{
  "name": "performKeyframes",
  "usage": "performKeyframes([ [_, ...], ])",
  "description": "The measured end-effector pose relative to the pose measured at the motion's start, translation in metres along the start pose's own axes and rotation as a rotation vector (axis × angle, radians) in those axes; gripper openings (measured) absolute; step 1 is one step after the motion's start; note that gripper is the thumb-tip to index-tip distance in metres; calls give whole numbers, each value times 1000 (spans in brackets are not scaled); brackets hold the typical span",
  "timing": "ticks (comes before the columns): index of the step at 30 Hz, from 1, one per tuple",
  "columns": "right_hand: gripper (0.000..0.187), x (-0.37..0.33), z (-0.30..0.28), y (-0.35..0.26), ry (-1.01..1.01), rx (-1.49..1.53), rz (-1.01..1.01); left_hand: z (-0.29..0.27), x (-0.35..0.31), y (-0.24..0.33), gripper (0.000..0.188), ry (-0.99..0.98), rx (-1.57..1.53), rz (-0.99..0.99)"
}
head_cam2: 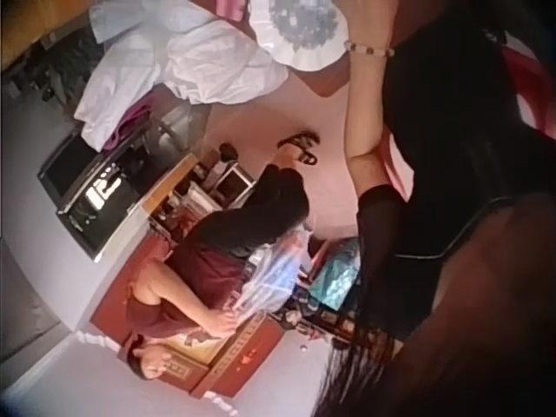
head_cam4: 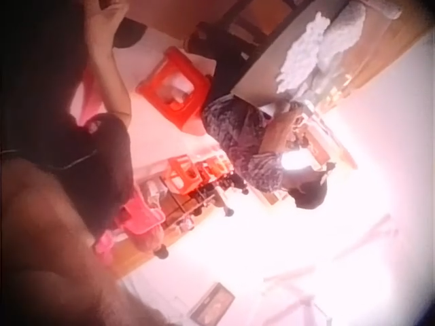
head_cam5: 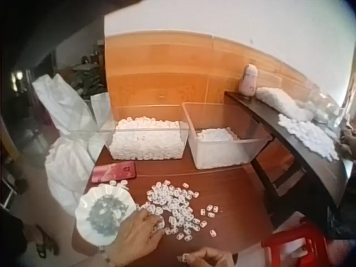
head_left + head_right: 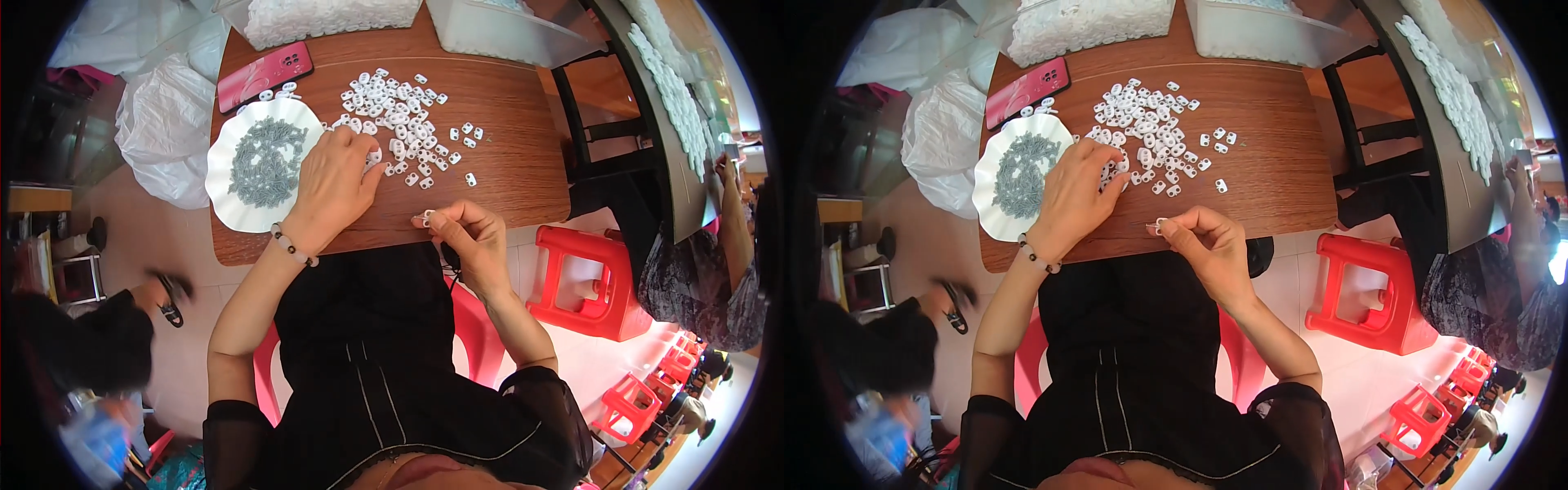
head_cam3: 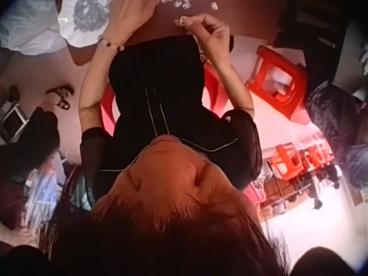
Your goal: Assembling small white plastic components by hand at a workbench.
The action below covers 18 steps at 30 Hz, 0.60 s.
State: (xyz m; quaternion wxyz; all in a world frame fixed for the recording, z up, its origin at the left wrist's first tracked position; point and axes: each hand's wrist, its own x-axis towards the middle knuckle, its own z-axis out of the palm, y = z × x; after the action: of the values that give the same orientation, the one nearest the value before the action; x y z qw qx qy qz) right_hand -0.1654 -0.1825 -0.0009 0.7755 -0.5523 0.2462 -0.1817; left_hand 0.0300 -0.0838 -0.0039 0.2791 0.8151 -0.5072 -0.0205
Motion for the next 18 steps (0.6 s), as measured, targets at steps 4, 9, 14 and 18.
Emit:
performKeyframes([
  [4,10,-3,-2,-2,-23,-1,-5,11,4,-1,17,11,49,0],
  [9,10,-1,0,6,7,-2,2,22,10,-7,15,45,48,-12],
  [14,10,0,2,7,-9,-12,-4,16,9,-2,15,44,-47,-43],
  [18,10,0,1,1,5,-2,-28,10,-1,1,23,-52,-736,-307],
])
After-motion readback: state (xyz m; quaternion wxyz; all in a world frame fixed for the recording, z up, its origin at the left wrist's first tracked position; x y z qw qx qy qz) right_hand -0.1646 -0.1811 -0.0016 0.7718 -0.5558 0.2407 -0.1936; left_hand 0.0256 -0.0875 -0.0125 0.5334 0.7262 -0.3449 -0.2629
